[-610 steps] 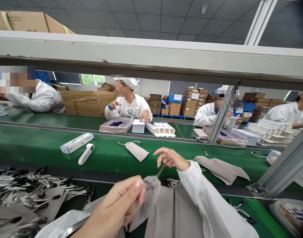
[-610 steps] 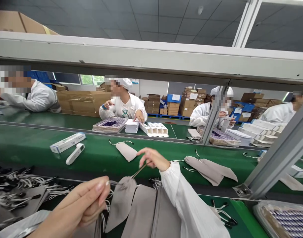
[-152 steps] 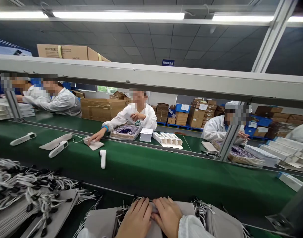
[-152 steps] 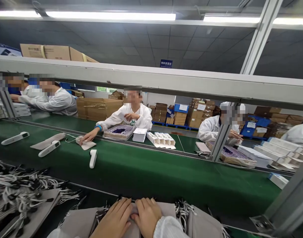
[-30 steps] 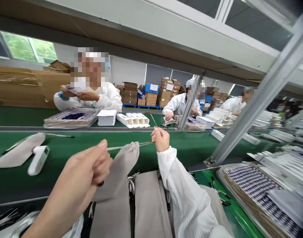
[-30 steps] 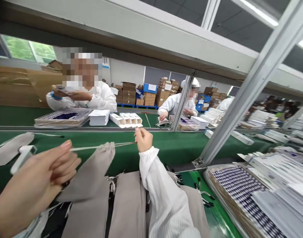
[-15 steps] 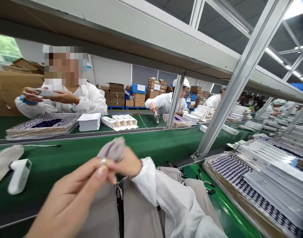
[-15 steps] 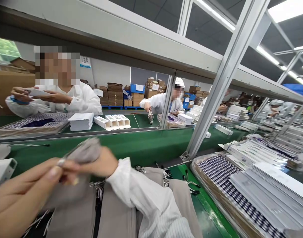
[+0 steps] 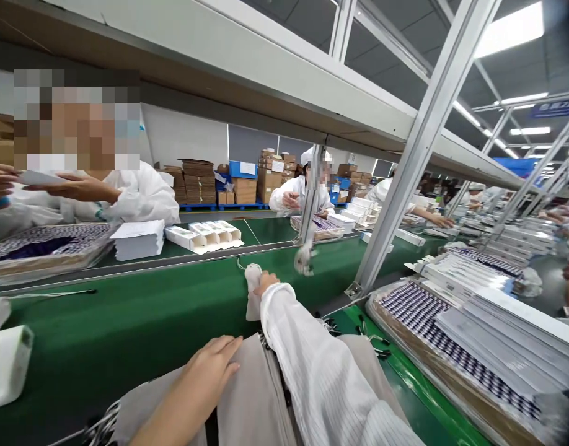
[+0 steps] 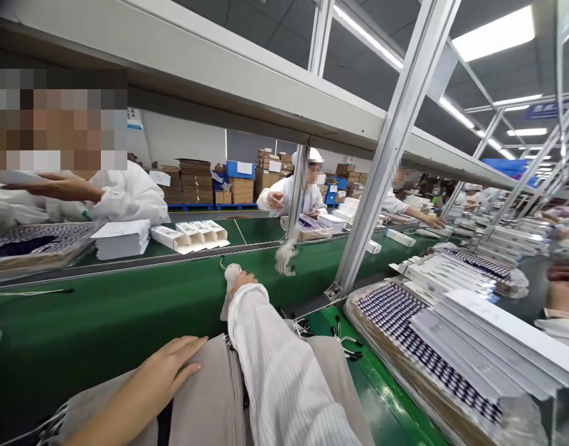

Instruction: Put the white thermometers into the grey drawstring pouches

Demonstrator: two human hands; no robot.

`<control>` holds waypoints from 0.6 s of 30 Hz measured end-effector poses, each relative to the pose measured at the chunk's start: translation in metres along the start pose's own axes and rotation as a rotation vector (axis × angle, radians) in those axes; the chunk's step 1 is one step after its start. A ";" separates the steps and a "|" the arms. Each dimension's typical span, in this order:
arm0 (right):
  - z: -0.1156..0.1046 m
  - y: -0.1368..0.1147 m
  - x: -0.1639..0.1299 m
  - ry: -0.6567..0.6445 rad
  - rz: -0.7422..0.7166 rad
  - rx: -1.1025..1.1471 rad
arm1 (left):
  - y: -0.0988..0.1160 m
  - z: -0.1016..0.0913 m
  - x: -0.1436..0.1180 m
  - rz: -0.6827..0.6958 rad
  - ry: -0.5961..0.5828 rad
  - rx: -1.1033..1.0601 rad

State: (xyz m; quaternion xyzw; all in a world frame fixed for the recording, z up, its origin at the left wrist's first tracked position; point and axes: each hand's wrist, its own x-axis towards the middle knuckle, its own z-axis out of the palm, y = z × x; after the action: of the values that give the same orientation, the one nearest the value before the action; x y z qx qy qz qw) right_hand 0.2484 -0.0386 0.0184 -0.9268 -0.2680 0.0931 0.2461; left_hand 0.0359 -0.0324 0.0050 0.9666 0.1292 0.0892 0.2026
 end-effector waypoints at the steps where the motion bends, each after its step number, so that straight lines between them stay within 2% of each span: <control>1: -0.002 -0.002 -0.002 0.027 -0.011 -0.020 | 0.004 -0.003 0.000 0.011 0.012 0.022; 4: -0.010 -0.010 -0.011 0.039 -0.145 -0.039 | 0.019 -0.014 -0.002 0.037 0.065 0.105; 9: -0.016 -0.023 -0.027 -0.204 -0.553 0.079 | 0.033 -0.019 -0.007 0.102 0.111 0.321; 11: -0.014 -0.025 -0.031 -0.259 -0.612 0.155 | 0.032 -0.019 -0.008 0.106 0.114 0.332; 13: -0.014 -0.026 -0.037 -0.308 -0.606 0.198 | 0.028 -0.021 -0.010 0.083 0.099 0.288; 15: -0.019 -0.027 -0.044 -0.489 -0.678 0.249 | 0.024 -0.028 -0.011 0.063 0.069 0.190; 18: -0.035 -0.033 -0.059 -0.940 -0.866 0.429 | 0.018 -0.051 -0.014 0.063 0.041 -0.073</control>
State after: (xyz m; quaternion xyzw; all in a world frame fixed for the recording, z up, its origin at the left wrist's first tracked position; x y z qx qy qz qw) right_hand 0.1947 -0.0611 0.0678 -0.5272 -0.6698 0.4305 0.2969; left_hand 0.0149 -0.0336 0.0567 0.9601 0.0993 0.1200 0.2323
